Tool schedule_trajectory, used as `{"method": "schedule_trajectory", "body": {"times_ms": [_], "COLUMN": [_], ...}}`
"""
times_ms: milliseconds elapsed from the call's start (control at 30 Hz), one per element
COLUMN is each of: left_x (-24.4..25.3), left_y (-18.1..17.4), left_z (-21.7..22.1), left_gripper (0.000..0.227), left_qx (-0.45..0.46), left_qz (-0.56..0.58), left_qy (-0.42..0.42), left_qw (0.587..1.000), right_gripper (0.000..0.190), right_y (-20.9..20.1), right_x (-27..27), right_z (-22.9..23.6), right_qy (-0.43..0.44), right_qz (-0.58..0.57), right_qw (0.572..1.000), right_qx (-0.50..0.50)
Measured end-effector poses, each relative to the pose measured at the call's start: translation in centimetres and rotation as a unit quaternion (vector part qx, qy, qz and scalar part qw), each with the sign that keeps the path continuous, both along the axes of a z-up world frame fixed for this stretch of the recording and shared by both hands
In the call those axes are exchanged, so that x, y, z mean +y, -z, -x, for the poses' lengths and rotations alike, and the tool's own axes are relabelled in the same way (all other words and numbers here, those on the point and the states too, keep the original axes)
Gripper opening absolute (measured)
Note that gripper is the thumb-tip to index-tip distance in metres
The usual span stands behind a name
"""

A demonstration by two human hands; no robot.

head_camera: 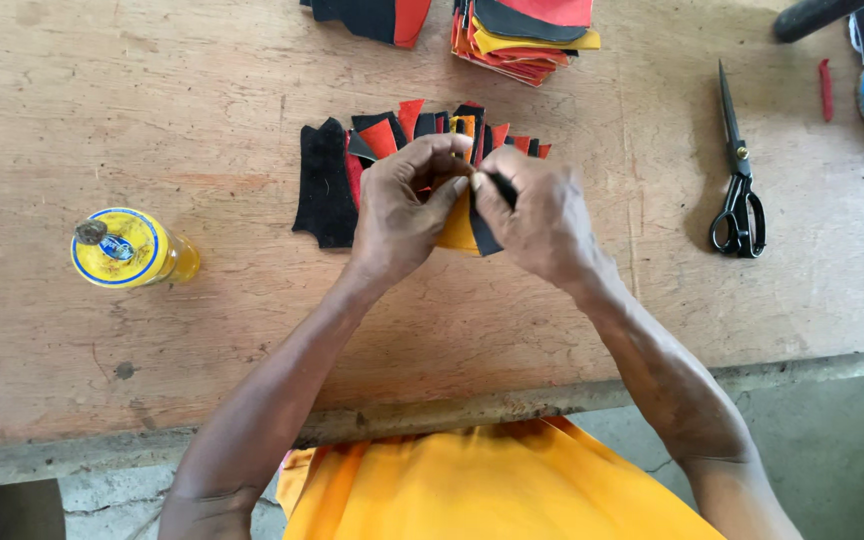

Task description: The person repeatedly picks up small black and colored fabric pieces from a pile on a wooden table, aligns them, and presses them together by hand. The person handles the pieces one at a time, folding and pressing them before placing them back on the table.

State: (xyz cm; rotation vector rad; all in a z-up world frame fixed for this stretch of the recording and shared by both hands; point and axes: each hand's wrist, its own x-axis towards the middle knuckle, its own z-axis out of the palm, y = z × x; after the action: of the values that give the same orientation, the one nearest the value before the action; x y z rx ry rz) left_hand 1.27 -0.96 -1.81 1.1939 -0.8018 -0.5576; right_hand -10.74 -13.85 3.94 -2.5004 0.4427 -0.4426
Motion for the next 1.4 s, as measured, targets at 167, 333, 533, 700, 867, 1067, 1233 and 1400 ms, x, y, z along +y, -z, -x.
{"method": "schedule_trajectory", "body": {"times_ms": [167,333,533,700,867,1067,1233,1400], "left_x": [0.3,0.1,0.3,0.4,0.1,0.0,0.5,0.2], "left_y": [-0.1,0.8,0.7,0.1,0.0,0.4,0.0,-0.3], "left_z": [-1.1,-1.3,0.0,0.4,-0.6,0.2,1.5,2.3], "left_gripper": [0.050,0.046,0.045,0.049,0.047,0.036,0.030,0.029], "left_qx": [0.232,0.262,0.075,0.034,0.187,0.100,0.024,-0.051], "left_qz": [0.072,0.030,-0.007,-0.039,-0.059,-0.042,-0.004,-0.062], "left_qy": [0.095,0.091,0.023,-0.011,0.055,0.050,0.028,-0.019], "left_qw": [0.965,0.960,0.997,0.999,0.979,0.993,0.999,0.997], "right_gripper": [0.022,0.022,0.014,0.015,0.029,0.030,0.024,0.027], "right_y": [-1.2,-1.2,-0.7,0.1,-0.3,-0.4,-1.5,-0.7], "right_x": [-2.2,-2.0,0.3,0.3,-1.9,-0.4,0.0,1.5], "right_z": [0.6,1.3,1.4,0.6,1.6,1.7,1.3,2.5], "right_qy": [-0.052,-0.027,0.063,0.056,-0.037,0.046,0.134,0.070], "right_qz": [-0.138,-0.201,-0.139,-0.086,-0.239,-0.165,-0.180,-0.069], "right_qw": [0.989,0.978,0.987,0.995,0.970,0.984,0.969,0.995], "right_qx": [-0.014,0.044,0.057,0.011,-0.013,0.040,0.106,0.026]}}
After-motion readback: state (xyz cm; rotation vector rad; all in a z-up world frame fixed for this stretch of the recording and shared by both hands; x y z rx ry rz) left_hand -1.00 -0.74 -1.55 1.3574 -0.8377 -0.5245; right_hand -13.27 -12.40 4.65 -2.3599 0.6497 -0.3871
